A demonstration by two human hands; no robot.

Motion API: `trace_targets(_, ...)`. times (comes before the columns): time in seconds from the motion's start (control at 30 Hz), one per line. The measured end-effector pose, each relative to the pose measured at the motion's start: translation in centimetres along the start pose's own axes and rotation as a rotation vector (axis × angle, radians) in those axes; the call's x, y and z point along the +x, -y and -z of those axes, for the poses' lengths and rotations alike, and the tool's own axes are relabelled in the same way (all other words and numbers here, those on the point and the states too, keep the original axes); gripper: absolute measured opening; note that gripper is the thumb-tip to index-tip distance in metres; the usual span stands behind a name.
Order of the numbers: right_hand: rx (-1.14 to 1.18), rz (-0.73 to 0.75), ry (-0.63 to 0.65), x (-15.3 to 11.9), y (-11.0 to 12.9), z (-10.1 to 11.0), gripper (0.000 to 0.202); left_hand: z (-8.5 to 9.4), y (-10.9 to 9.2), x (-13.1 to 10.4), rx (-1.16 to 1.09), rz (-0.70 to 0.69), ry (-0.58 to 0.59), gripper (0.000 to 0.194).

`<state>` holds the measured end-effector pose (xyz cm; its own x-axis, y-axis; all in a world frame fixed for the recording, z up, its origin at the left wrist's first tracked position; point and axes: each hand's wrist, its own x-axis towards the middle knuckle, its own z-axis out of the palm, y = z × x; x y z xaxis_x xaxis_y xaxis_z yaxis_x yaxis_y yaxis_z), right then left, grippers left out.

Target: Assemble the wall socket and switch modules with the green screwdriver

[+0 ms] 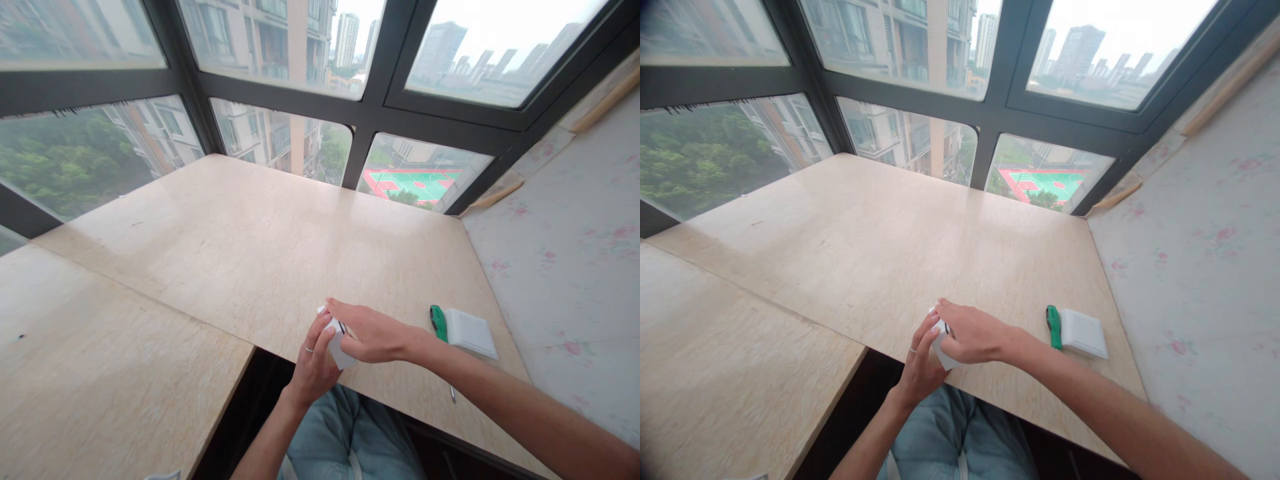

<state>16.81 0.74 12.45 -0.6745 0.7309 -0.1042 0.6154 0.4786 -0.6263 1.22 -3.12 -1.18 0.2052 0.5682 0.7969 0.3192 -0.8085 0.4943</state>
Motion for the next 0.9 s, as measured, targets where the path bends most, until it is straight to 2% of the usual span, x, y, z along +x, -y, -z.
trace_targets(0.2,-0.110,-0.072,-0.003,-0.4,0.0,-1.1,0.054,-0.3,-0.2,-0.1,0.018,0.008,-0.020,0.073)
trace_targets(0.5,-0.273,0.011,-0.076,-0.2,0.3,-2.7,0.053,-0.6,-0.1,-0.4,0.047,0.002,-0.089,0.073)
trace_targets(0.73,-0.281,0.006,-0.127,-0.3,0.0,-3.6,0.052,-0.9,-0.2,-0.6,0.081,0.024,-0.128,0.074)
trace_targets(0.9,-0.208,0.008,-0.152,-0.3,0.1,-3.9,0.052,-1.0,0.1,-1.2,0.081,0.059,-0.141,0.075)
